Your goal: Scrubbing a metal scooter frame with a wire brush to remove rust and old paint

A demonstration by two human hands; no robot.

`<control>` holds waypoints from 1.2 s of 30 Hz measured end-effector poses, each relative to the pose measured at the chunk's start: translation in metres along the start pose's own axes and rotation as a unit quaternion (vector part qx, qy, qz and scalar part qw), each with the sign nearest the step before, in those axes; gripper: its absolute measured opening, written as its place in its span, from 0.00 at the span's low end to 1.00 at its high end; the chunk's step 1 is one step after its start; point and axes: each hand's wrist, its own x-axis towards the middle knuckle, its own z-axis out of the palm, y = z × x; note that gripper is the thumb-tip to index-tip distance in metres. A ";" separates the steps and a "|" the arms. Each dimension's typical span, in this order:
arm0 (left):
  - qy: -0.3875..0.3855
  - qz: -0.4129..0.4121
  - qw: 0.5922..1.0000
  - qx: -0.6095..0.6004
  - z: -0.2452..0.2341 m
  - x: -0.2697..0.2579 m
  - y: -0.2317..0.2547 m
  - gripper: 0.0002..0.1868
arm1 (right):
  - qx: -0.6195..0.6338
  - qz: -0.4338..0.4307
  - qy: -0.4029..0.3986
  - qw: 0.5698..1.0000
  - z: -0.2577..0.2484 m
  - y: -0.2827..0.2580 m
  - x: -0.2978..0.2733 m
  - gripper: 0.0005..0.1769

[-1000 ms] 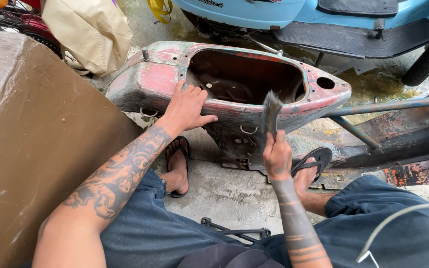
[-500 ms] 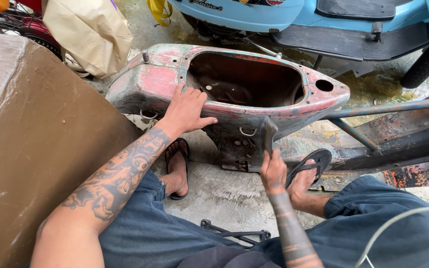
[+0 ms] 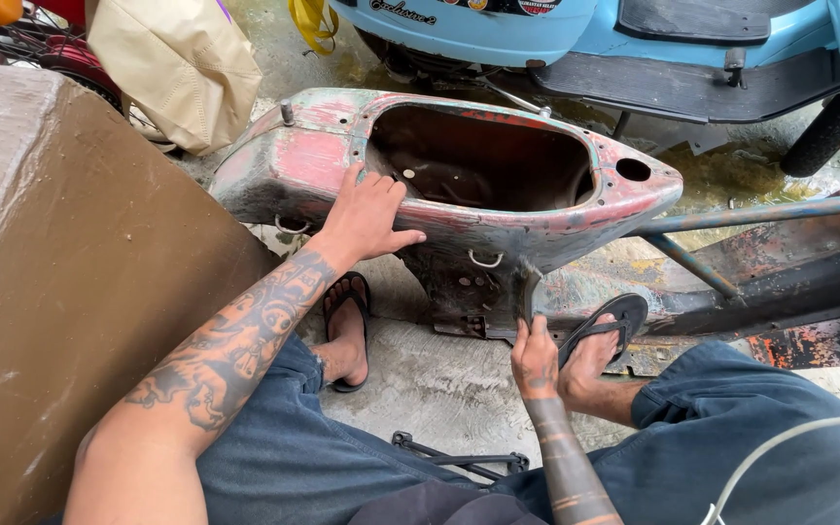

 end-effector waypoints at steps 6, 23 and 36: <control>0.004 0.004 1.000 0.006 0.002 0.001 -0.001 0.36 | 0.060 -0.043 0.026 0.997 -0.050 -0.104 0.094 0.12; -0.015 0.005 1.000 -0.010 -0.010 -0.001 0.002 0.36 | 0.103 -0.009 -0.018 0.994 -0.050 -0.103 0.093 0.13; -0.007 0.010 1.000 -0.006 -0.009 -0.001 0.001 0.36 | -0.068 -0.088 0.010 0.994 -0.002 0.018 0.031 0.16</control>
